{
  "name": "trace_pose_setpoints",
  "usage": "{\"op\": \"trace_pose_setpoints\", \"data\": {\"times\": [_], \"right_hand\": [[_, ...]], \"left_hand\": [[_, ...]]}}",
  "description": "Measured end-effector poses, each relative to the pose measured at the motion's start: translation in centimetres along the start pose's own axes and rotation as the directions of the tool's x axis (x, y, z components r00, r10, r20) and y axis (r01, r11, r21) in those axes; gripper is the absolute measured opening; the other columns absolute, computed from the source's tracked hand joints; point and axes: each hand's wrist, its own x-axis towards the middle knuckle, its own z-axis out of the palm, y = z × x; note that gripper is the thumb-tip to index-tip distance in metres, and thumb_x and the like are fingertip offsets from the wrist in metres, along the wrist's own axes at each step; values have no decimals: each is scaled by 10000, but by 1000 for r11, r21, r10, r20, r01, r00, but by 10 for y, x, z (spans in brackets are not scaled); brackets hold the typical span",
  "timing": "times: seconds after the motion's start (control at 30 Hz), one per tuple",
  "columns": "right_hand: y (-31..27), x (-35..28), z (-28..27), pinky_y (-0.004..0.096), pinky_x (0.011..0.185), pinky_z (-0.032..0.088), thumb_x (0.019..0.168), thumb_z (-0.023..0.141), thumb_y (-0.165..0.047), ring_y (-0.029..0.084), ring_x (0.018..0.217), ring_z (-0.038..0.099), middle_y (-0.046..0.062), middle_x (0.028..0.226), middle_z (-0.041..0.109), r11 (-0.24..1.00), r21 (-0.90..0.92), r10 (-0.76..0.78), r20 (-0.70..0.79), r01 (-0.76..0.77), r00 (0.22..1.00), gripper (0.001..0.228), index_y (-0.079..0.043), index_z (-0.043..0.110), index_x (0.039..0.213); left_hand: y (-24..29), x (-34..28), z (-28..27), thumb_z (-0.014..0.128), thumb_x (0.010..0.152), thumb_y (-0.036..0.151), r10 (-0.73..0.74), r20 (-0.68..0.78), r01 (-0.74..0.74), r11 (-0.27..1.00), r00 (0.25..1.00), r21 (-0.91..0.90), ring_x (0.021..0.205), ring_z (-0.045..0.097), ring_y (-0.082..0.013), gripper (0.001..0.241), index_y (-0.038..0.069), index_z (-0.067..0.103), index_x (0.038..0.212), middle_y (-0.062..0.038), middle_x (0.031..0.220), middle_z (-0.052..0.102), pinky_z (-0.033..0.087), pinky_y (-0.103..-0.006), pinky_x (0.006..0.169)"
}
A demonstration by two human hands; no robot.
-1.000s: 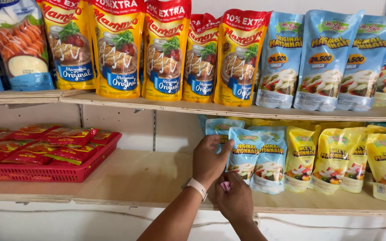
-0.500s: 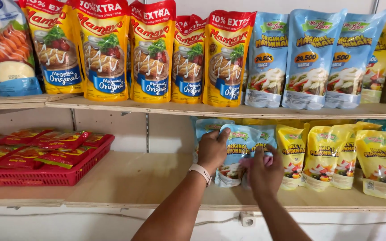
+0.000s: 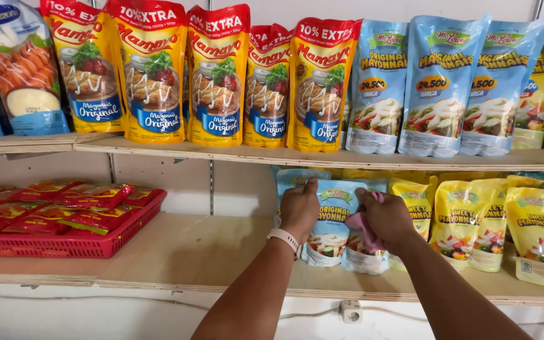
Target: Wiping and arranging pouches of mayonnaise on a store shelf.
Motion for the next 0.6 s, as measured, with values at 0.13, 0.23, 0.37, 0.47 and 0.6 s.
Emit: {"op": "trace_pose_setpoints", "data": {"times": [0.13,0.23,0.37,0.47,0.6], "right_hand": [[-11,1,7,389,375,325,971,681,-373,185,404,406,145,650,645,993,95,62,61,-67,996,416,13,594,841],[-17,1,9,363,361,365,976,671,-358,154,411,443,130,661,698,998,49,29,48,-32,998,403,12,639,821],[-24,7,12,361,451,414,995,693,-339,173,491,489,180,726,747,999,35,-29,16,28,999,354,-7,667,875],[-21,18,15,404,535,439,992,689,-338,226,557,532,216,766,770,1000,-28,-3,-9,3,1000,383,34,669,901],[-18,15,19,386,676,544,941,709,-359,259,654,710,192,795,779,964,-230,-147,-58,130,987,385,25,745,930]], "left_hand": [[11,3,-3,605,994,368,-74,-99,72,997,992,-25,701,570,-193,439,-11,688,788,-105,761,701,490,-366,729],[18,3,-5,604,1016,383,-138,-102,135,990,985,-36,712,534,-241,504,-77,649,816,-152,783,671,486,-408,716],[21,7,-8,598,995,397,-75,-93,70,996,993,-60,707,531,-198,464,-30,700,846,-111,779,698,495,-384,715],[19,12,-9,606,1004,399,-107,-82,105,994,991,-28,678,478,-221,507,-61,660,799,-138,734,648,479,-407,682],[-2,22,-9,643,988,408,-116,-104,116,993,988,-5,649,472,-237,510,-65,655,800,-146,713,638,478,-419,658]]}}
